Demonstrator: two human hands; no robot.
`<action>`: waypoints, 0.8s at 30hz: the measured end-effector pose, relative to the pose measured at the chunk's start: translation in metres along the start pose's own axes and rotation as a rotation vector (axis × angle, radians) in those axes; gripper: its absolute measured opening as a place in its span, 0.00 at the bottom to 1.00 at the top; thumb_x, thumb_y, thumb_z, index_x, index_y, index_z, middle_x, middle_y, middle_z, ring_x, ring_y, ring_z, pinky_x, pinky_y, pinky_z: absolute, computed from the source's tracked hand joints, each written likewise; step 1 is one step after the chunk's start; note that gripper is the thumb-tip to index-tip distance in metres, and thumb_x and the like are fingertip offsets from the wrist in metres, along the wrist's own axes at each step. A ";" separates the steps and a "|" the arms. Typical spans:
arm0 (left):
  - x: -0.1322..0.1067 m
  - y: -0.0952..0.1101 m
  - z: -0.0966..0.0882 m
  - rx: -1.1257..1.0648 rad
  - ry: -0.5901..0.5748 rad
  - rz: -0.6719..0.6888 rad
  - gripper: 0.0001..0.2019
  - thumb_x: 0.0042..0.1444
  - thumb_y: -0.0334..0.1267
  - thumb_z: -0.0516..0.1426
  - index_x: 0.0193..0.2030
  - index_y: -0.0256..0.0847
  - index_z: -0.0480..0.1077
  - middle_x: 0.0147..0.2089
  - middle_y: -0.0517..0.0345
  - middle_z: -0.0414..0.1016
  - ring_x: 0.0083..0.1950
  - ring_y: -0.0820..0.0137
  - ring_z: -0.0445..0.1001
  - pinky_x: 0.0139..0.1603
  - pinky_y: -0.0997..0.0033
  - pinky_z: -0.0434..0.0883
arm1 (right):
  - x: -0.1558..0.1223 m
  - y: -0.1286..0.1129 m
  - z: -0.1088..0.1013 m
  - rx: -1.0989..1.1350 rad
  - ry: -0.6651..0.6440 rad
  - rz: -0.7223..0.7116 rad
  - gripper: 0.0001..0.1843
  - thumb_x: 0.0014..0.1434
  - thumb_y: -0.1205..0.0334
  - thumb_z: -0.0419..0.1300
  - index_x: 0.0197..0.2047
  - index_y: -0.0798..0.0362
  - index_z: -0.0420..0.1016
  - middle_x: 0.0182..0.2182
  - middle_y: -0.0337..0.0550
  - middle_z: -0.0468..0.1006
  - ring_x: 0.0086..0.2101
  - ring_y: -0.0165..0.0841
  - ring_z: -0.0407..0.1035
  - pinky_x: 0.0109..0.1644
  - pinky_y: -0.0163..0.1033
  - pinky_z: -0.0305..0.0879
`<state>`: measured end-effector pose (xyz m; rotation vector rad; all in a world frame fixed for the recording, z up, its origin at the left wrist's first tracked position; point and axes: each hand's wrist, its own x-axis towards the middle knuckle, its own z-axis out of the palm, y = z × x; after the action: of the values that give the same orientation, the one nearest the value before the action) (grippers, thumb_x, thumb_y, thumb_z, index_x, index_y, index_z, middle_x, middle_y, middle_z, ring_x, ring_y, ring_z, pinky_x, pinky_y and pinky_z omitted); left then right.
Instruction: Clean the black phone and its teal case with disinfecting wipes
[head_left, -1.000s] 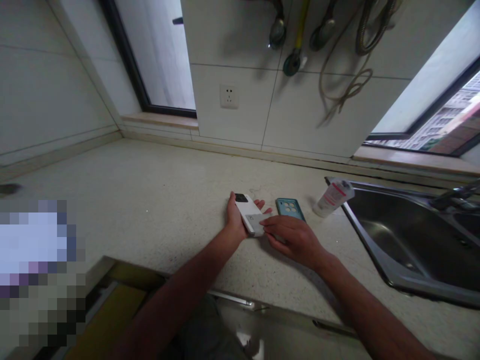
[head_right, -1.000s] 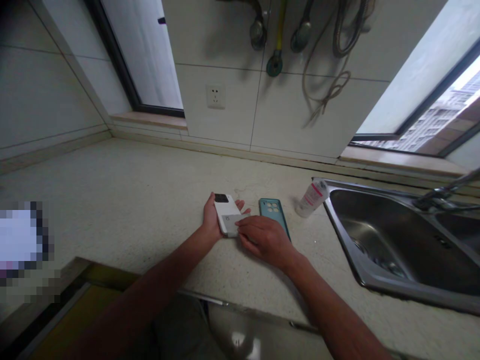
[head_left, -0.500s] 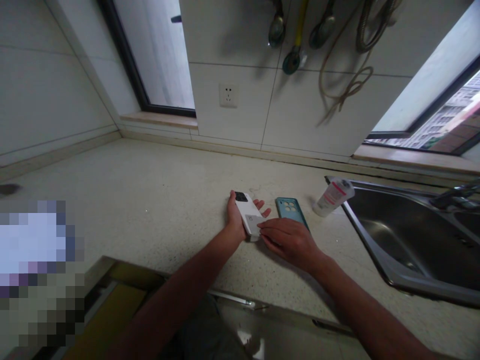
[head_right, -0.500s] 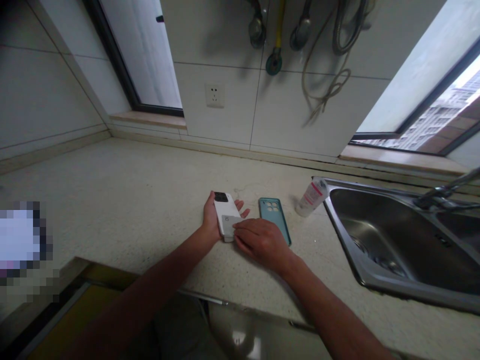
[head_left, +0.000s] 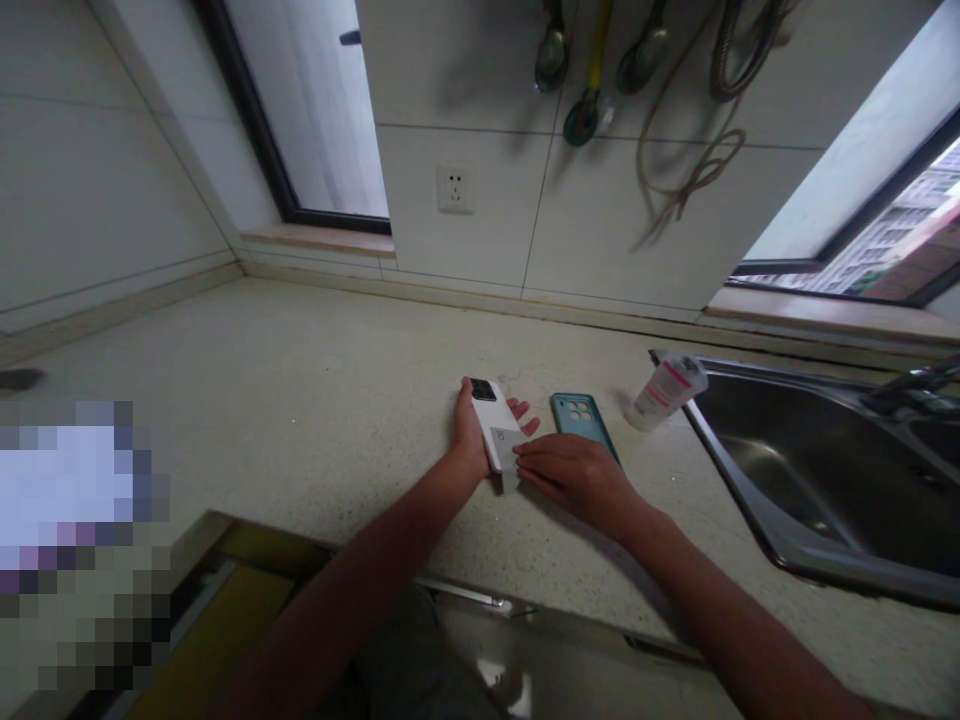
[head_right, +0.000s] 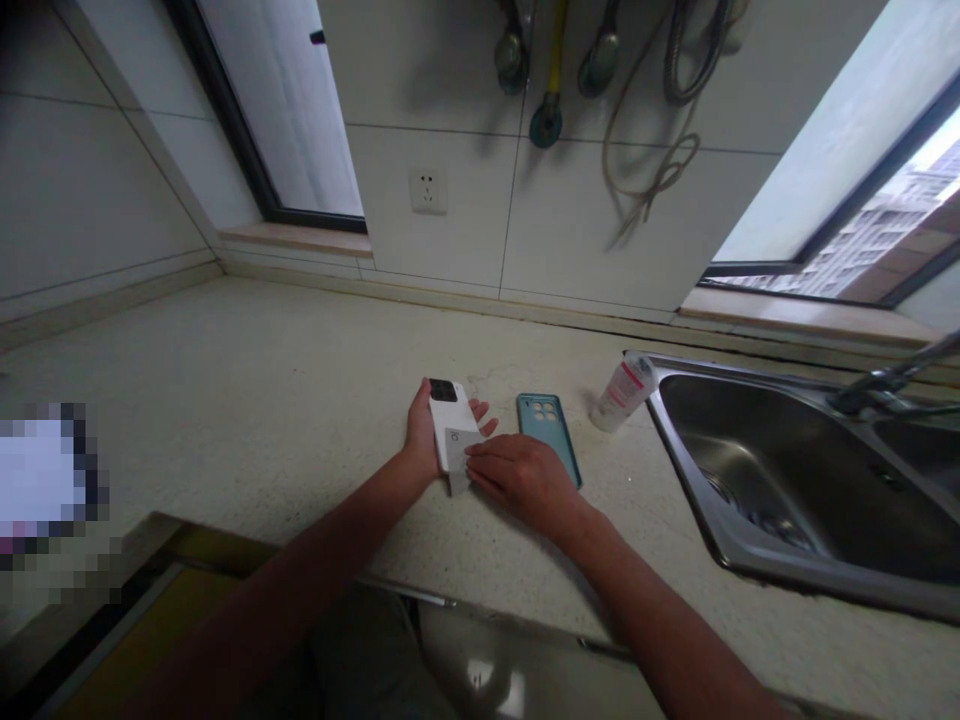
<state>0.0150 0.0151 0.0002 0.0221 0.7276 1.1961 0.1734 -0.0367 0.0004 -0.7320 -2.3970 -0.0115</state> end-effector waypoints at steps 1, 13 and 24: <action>0.000 0.000 0.000 0.009 -0.009 -0.014 0.30 0.61 0.64 0.47 0.48 0.37 0.69 0.37 0.46 0.74 0.39 0.58 0.77 0.43 0.51 0.76 | 0.000 0.001 -0.001 0.008 -0.007 0.006 0.08 0.65 0.64 0.60 0.41 0.50 0.83 0.40 0.46 0.85 0.39 0.36 0.80 0.44 0.42 0.78; -0.004 0.001 0.000 0.018 -0.239 -0.113 0.34 0.63 0.62 0.46 0.56 0.30 0.71 0.46 0.37 0.79 0.43 0.56 0.80 0.44 0.58 0.75 | -0.005 0.012 0.002 0.129 0.128 0.274 0.14 0.64 0.63 0.60 0.52 0.49 0.79 0.49 0.50 0.82 0.47 0.43 0.79 0.52 0.53 0.77; -0.012 -0.006 0.002 0.166 -0.319 -0.239 0.31 0.64 0.60 0.46 0.47 0.33 0.76 0.34 0.42 0.80 0.35 0.55 0.80 0.38 0.57 0.75 | -0.010 0.026 0.023 0.476 0.354 0.592 0.25 0.64 0.61 0.60 0.64 0.51 0.70 0.59 0.55 0.75 0.54 0.43 0.74 0.58 0.55 0.73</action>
<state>0.0194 0.0032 0.0056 0.2526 0.5291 0.8750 0.1801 -0.0155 -0.0279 -1.0644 -1.6819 0.5979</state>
